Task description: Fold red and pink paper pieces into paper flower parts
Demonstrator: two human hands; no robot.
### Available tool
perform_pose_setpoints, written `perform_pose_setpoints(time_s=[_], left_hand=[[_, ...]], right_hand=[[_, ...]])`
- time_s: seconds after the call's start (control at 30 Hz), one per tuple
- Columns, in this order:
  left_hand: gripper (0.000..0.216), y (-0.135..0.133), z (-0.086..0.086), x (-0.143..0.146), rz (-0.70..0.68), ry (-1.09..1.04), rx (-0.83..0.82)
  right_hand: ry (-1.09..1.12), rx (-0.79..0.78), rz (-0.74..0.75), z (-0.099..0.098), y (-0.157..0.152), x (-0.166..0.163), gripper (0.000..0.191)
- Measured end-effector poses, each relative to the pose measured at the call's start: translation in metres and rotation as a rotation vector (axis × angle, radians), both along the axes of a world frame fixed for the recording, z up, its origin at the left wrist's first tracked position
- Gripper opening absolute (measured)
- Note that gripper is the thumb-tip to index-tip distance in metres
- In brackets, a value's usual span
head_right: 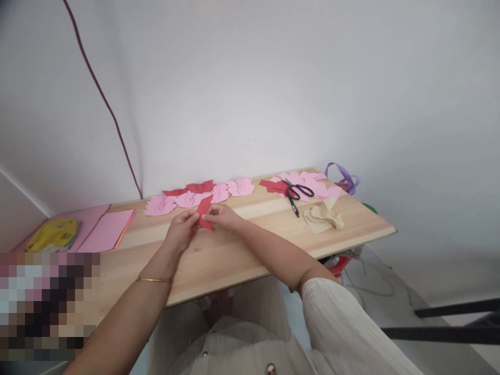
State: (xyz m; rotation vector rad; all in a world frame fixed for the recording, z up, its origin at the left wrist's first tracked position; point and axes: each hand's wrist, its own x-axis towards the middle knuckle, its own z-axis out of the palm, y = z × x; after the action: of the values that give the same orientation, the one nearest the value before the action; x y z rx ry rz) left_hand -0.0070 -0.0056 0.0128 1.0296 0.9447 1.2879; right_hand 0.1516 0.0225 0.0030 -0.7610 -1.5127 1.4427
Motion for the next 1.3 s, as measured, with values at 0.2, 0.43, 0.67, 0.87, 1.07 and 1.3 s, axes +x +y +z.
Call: perform_pose_setpoints(time_s=[0.2, 0.43, 0.67, 0.87, 1.07, 1.3], left_hand=[[0.027, 0.001, -0.001, 0.000, -0.005, 0.014, -0.005], [0.022, 0.004, -0.007, -0.002, -0.004, 0.014, 0.028], [0.019, 0.002, -0.006, -0.001, 0.011, 0.048, 0.027], [0.014, 0.001, 0.000, 0.001, 0.037, 0.034, 0.003], [0.012, 0.001, 0.003, 0.001, 0.068, 0.012, -0.030], [0.014, 0.000, 0.004, 0.001, 0.098, -0.055, -0.052]], right_hand=[[-0.029, -0.046, -0.017, 0.002, 0.002, 0.001, 0.026], [0.016, -0.033, -0.054, 0.002, 0.001, 0.000, 0.027], [0.145, -0.005, -0.004, 0.004, -0.002, -0.002, 0.029], [0.107, 0.022, 0.013, 0.006, -0.003, -0.002, 0.021], [0.074, 0.045, 0.092, 0.009, -0.003, 0.003, 0.022], [0.052, 0.091, 0.097, 0.020, -0.010, 0.004, 0.025]])
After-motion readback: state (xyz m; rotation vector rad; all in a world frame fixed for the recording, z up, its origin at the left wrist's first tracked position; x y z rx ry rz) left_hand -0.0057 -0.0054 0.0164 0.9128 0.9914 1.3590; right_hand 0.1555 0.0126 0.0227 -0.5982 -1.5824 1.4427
